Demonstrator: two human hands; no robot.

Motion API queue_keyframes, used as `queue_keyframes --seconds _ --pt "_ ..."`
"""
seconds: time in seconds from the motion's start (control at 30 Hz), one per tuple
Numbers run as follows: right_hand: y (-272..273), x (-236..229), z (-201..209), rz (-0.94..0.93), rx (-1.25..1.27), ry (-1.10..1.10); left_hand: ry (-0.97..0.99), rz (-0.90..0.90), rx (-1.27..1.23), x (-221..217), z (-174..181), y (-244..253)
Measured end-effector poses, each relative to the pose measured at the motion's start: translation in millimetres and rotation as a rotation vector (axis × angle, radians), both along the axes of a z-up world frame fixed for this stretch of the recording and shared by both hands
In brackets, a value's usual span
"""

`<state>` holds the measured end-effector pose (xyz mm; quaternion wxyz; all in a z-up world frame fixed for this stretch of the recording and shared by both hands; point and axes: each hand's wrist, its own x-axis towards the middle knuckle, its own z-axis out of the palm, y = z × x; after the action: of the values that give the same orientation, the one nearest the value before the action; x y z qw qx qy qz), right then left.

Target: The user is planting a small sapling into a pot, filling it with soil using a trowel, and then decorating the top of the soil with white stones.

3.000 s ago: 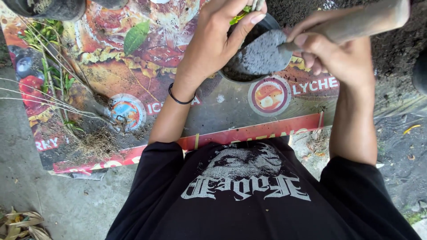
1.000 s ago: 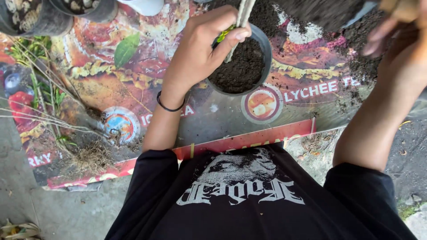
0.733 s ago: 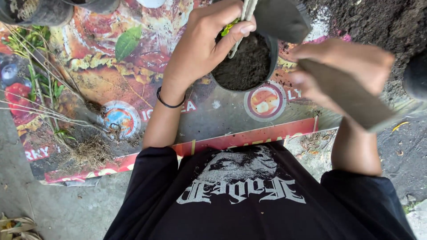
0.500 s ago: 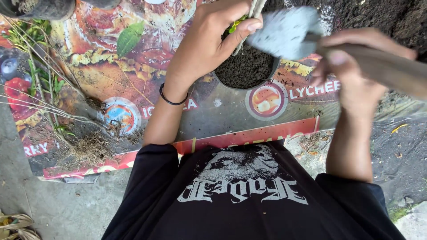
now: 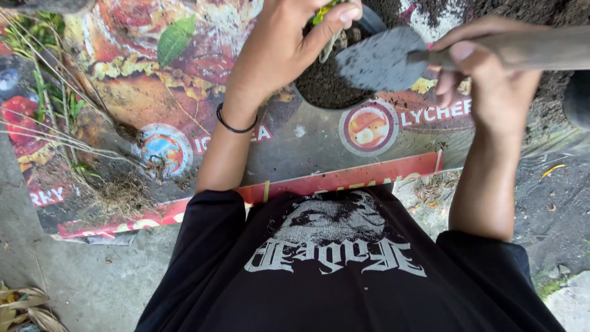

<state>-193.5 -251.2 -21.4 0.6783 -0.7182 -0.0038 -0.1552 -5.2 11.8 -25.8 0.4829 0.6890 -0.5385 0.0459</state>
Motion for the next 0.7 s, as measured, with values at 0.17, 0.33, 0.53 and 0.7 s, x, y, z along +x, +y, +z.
queue_keyframes --seconds 0.17,0.33,0.53,0.7 --pt "-6.0 -2.7 20.1 0.01 0.17 -0.036 0.075 -0.009 0.028 1.2 0.0 1.3" --pt "16.0 26.6 6.1 -0.007 -0.024 0.103 0.052 -0.016 0.028 4.1 -3.1 -1.0" --pt "-5.5 13.2 16.3 0.03 0.044 0.105 0.068 -0.026 0.035 0.6 1.7 0.1" --pt "-25.9 24.0 23.2 0.073 -0.123 0.261 -0.024 -0.034 0.012 0.7 7.1 -1.6"
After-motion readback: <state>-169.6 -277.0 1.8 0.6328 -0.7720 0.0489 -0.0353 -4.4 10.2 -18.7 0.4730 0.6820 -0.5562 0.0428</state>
